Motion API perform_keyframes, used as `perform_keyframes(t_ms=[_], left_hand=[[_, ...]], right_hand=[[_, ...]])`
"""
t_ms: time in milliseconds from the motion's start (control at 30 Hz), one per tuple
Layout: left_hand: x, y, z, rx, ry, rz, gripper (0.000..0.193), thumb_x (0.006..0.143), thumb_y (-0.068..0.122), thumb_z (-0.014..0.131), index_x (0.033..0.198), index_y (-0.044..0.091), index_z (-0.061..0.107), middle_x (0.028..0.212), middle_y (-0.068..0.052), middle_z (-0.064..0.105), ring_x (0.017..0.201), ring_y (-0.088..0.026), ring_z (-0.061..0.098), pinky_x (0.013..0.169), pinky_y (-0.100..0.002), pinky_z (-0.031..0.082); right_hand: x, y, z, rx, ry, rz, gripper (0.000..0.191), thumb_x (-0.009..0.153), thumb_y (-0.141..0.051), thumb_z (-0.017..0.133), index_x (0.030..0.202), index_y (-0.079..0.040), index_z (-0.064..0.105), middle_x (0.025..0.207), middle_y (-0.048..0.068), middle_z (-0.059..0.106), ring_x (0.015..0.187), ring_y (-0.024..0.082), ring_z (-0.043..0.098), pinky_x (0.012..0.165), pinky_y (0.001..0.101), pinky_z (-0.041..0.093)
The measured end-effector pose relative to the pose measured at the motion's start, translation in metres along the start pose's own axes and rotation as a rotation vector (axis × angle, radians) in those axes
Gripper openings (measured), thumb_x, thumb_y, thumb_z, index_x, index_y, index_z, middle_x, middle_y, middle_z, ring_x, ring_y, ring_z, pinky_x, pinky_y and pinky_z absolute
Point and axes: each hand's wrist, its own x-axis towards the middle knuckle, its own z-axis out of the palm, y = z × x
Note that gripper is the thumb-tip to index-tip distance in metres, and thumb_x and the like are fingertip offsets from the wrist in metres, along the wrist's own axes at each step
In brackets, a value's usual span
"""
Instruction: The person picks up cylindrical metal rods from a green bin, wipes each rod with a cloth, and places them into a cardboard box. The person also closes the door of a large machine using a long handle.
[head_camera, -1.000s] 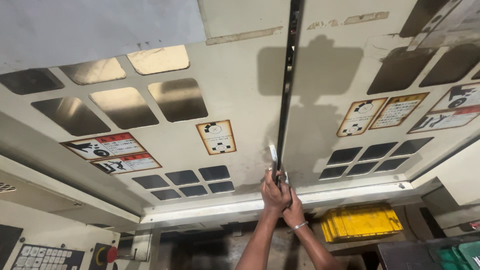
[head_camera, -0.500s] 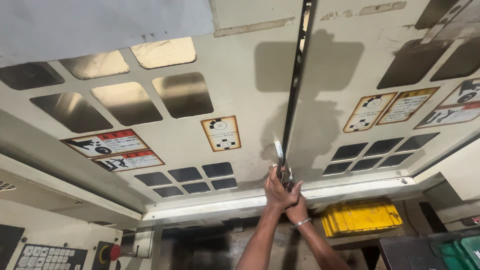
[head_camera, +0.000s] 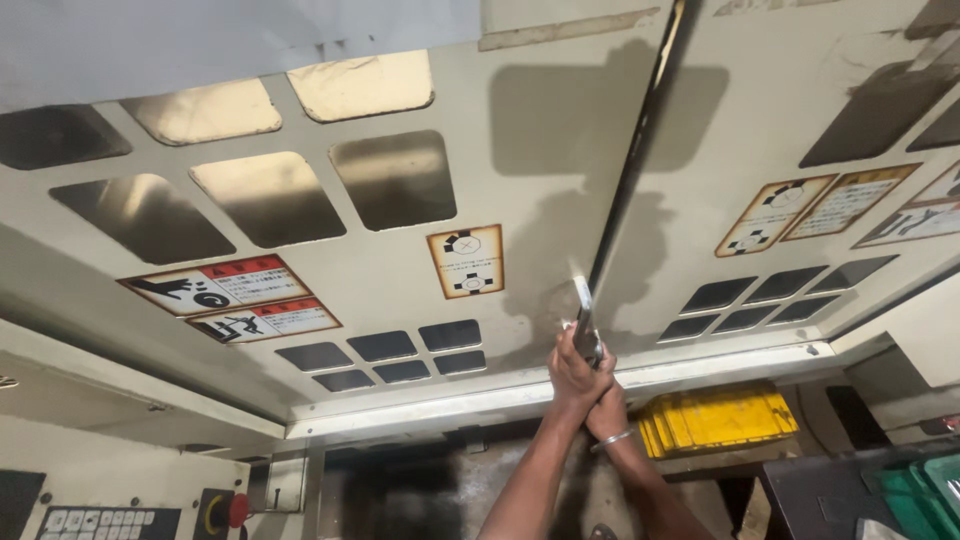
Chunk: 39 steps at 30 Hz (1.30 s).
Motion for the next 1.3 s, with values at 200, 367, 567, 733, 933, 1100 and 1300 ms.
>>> perform_keyframes(t_ms=[200,367,567,733,933,1100,1300], left_hand=[[0.001,-0.002,0.002,-0.001,0.019,0.026,0.075,0.079,0.006,0.077,0.14,0.002,0.034,0.104,-0.02,0.063,0.08,-0.04,0.067,0.07,-0.049,0.057],[0.0,-0.004,0.001,-0.032,0.015,0.051,0.074,0.081,0.004,0.078,0.14,0.002,0.034,0.101,-0.017,0.062,0.079,-0.037,0.067,0.069,-0.048,0.056],[0.001,-0.006,0.0,-0.04,0.011,0.084,0.075,0.079,0.006,0.078,0.139,0.004,0.034,0.104,-0.019,0.062,0.083,-0.039,0.067,0.072,-0.049,0.057],[-0.004,-0.006,0.008,-0.041,0.056,0.049,0.078,0.075,0.005,0.077,0.14,0.002,0.033,0.1,-0.019,0.062,0.08,-0.038,0.067,0.07,-0.049,0.057],[-0.009,-0.005,0.008,-0.063,0.01,-0.015,0.082,0.074,0.0,0.074,0.143,0.003,0.029,0.098,-0.018,0.06,0.078,-0.038,0.063,0.069,-0.051,0.053],[-0.006,0.0,0.011,-0.056,0.054,-0.04,0.081,0.073,-0.003,0.071,0.142,0.002,0.029,0.101,-0.021,0.061,0.081,-0.04,0.064,0.072,-0.052,0.054],[-0.008,-0.002,0.014,-0.001,0.089,0.02,0.083,0.069,-0.003,0.069,0.141,0.001,0.027,0.105,-0.023,0.061,0.084,-0.045,0.063,0.075,-0.054,0.053]], right_hand=[[-0.001,-0.004,0.007,-0.005,0.079,-0.046,0.071,0.085,-0.025,0.078,0.144,-0.003,0.045,0.125,0.013,0.069,0.114,0.022,0.067,0.095,0.0361,0.052],[-0.002,-0.006,0.012,-0.053,0.123,-0.043,0.064,0.086,-0.022,0.078,0.14,-0.003,0.05,0.125,0.013,0.068,0.113,0.022,0.065,0.094,0.0364,0.052],[-0.007,0.001,0.024,-0.022,0.251,-0.017,0.06,0.086,-0.021,0.078,0.138,-0.003,0.054,0.12,0.011,0.071,0.111,0.02,0.067,0.094,0.0355,0.052],[-0.003,0.006,0.02,0.002,0.22,-0.002,0.06,0.084,-0.023,0.08,0.134,-0.003,0.053,0.118,0.01,0.071,0.108,0.019,0.067,0.093,0.0344,0.052],[-0.005,-0.016,0.015,-0.018,0.136,-0.023,0.061,0.084,-0.02,0.08,0.134,-0.004,0.049,0.117,0.011,0.071,0.109,0.019,0.067,0.093,0.0335,0.053],[0.002,-0.033,0.008,-0.013,0.091,0.033,0.059,0.084,-0.025,0.08,0.13,-0.006,0.048,0.111,0.01,0.072,0.105,0.018,0.068,0.09,0.033,0.054],[-0.005,-0.019,0.004,-0.074,0.055,-0.007,0.054,0.082,-0.022,0.079,0.127,-0.008,0.054,0.111,0.012,0.07,0.105,0.021,0.069,0.089,0.0353,0.054]])
